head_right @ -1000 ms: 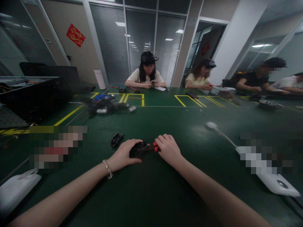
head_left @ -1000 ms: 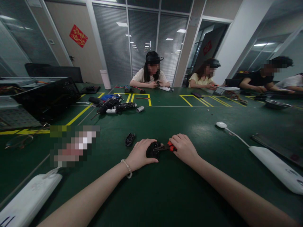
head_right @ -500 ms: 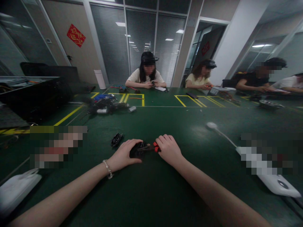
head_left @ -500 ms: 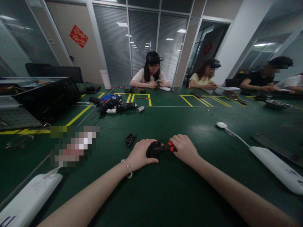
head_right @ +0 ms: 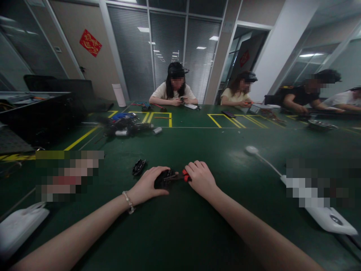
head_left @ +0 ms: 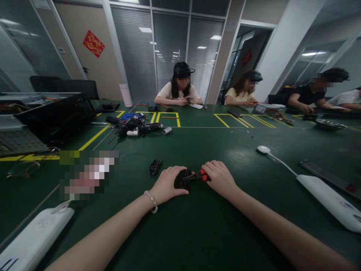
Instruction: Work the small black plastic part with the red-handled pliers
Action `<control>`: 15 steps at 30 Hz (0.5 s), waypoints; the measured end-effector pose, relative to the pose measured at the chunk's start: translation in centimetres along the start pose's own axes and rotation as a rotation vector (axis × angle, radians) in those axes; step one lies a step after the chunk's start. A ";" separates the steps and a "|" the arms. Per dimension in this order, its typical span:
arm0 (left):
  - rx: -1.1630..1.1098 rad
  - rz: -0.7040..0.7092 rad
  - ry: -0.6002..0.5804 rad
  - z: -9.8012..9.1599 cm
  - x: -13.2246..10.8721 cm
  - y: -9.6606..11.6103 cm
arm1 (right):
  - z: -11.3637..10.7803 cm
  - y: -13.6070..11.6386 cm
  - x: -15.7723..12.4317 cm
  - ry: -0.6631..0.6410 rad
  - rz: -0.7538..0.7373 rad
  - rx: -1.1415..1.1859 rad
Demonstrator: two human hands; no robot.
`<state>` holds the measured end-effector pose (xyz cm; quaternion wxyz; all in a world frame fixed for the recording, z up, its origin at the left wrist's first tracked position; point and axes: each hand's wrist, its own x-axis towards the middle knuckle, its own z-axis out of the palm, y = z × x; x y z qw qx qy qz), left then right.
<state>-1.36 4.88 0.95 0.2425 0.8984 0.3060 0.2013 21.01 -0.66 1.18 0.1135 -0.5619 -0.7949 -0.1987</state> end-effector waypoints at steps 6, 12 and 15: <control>-0.002 0.007 0.008 0.1 0.0 -0.1 | -0.1 0.0 0.0 0.021 -0.013 -0.021; 0.003 0.009 0.010 0.0 0.0 0.0 | -0.2 0.0 0.1 0.012 -0.008 -0.003; 0.006 0.013 0.014 0.1 0.0 -0.1 | -0.1 0.0 0.1 -0.007 -0.001 0.020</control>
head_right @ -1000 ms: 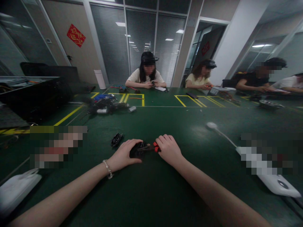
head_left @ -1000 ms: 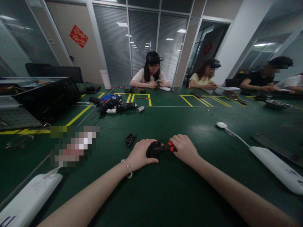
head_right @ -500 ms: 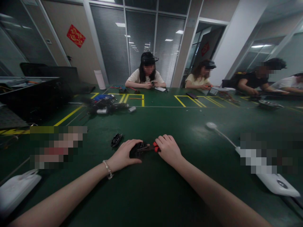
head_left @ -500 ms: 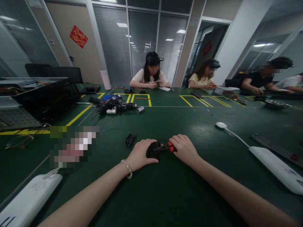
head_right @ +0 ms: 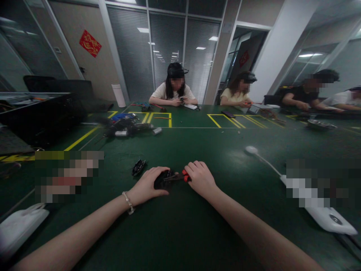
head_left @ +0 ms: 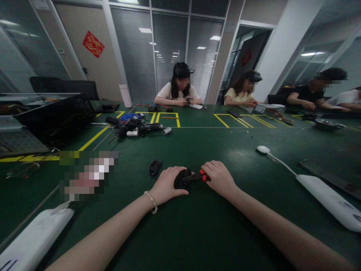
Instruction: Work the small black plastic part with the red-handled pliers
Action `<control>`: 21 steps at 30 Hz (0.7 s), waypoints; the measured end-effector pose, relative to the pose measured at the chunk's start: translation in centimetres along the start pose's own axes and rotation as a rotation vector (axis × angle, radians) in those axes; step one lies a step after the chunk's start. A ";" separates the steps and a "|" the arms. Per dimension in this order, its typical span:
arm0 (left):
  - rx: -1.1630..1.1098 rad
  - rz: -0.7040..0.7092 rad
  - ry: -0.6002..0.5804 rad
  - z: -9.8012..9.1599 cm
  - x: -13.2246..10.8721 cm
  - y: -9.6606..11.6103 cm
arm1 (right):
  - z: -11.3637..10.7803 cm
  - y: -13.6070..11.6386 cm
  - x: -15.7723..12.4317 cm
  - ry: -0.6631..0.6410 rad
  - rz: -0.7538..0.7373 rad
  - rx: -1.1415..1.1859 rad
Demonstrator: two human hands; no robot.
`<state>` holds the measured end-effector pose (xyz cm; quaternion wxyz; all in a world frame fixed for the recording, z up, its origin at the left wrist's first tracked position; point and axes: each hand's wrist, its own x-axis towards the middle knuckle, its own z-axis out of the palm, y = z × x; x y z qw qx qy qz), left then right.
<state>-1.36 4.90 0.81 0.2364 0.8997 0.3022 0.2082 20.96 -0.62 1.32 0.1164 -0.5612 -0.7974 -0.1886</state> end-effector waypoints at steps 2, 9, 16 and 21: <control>0.001 0.005 0.004 0.1 0.0 0.0 | 0.1 0.1 0.0 -0.009 0.002 0.005; -0.001 -0.001 0.000 0.0 0.0 0.0 | 0.2 0.1 -0.1 0.026 -0.012 -0.046; -0.003 -0.010 -0.001 -0.1 0.0 0.2 | 0.0 0.0 0.0 0.025 -0.016 -0.056; -0.007 -0.016 -0.012 -0.2 0.0 0.3 | 0.0 0.0 0.0 0.032 -0.004 -0.036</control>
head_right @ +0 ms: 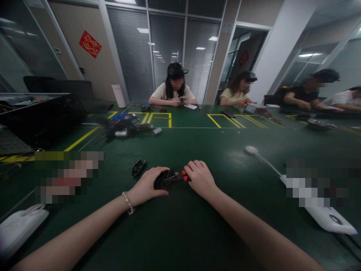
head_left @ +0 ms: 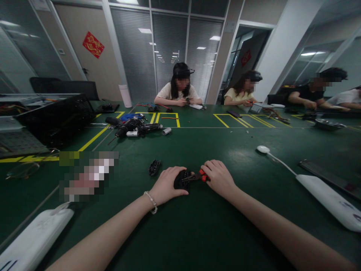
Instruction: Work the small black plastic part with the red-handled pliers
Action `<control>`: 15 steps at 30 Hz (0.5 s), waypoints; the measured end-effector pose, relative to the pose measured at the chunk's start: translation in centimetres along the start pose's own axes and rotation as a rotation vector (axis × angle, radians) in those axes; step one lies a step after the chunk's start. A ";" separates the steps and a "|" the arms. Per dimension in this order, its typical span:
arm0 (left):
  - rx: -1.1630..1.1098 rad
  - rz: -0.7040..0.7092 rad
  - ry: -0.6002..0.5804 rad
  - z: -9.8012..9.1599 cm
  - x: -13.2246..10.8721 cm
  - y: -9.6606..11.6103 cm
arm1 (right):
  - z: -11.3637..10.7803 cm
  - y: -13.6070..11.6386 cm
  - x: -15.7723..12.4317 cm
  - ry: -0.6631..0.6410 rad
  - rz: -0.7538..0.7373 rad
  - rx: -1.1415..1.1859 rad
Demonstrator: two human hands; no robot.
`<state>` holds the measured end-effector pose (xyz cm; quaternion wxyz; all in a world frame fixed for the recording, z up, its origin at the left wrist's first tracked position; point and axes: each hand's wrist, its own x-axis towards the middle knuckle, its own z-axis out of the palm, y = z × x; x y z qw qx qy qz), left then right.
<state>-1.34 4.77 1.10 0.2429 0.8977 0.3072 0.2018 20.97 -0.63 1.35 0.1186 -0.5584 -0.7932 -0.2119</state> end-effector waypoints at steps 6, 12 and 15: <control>0.004 0.007 0.006 0.1 0.0 0.0 | 0.0 0.0 0.0 -0.007 0.005 0.040; 0.018 0.010 0.021 0.3 0.1 -0.3 | 0.4 0.3 0.0 -0.010 0.023 0.083; 0.013 0.004 0.020 0.3 0.1 -0.3 | 0.5 0.4 0.3 -0.021 0.010 0.080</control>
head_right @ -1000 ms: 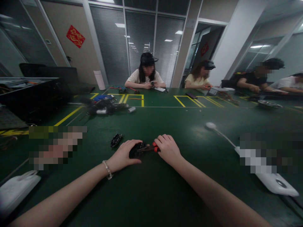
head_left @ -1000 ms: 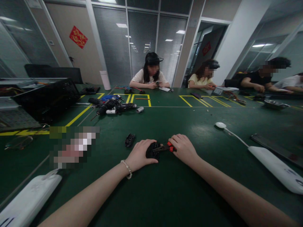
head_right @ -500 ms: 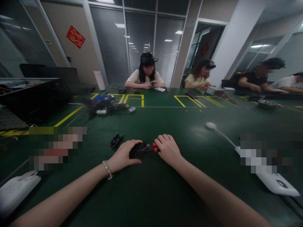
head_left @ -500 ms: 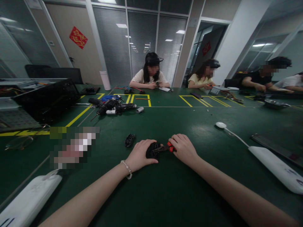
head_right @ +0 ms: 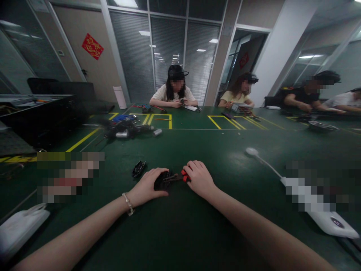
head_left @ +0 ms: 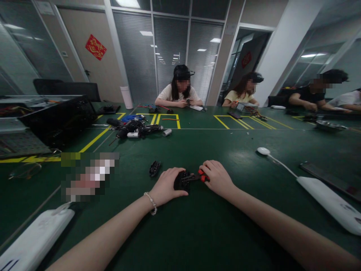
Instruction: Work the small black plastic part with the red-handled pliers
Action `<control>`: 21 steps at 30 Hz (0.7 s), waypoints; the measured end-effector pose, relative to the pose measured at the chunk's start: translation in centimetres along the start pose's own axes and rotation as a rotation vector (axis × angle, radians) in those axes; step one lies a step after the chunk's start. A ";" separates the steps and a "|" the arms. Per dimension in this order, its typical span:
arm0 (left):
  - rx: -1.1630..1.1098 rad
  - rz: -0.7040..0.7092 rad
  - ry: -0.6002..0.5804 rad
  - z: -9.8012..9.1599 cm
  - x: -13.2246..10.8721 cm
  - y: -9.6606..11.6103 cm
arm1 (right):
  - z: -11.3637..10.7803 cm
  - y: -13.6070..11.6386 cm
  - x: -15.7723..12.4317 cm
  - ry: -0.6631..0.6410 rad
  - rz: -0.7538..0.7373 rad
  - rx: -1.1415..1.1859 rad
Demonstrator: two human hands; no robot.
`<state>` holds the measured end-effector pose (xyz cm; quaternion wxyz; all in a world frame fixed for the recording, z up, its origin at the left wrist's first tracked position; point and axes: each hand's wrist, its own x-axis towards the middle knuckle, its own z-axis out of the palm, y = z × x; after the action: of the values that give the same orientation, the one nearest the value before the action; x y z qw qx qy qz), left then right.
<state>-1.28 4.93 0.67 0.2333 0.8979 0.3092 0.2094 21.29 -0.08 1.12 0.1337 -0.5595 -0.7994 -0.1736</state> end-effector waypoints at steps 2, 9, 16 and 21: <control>-0.002 -0.003 -0.003 0.0 0.0 0.0 | -0.1 0.0 0.2 -0.008 -0.031 -0.008; -0.012 -0.036 -0.010 -0.2 0.0 0.1 | -0.1 0.2 0.4 0.007 -0.009 0.023; -0.018 -0.049 -0.020 -0.1 0.1 0.0 | 0.3 0.6 0.2 -0.007 0.005 0.099; -0.027 -0.048 -0.024 -0.1 0.1 0.0 | 0.2 0.6 0.2 -0.002 0.014 0.108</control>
<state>-1.28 5.01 0.79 0.2542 0.8892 0.3252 0.1972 21.83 0.37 1.06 0.1644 -0.5571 -0.8038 -0.1287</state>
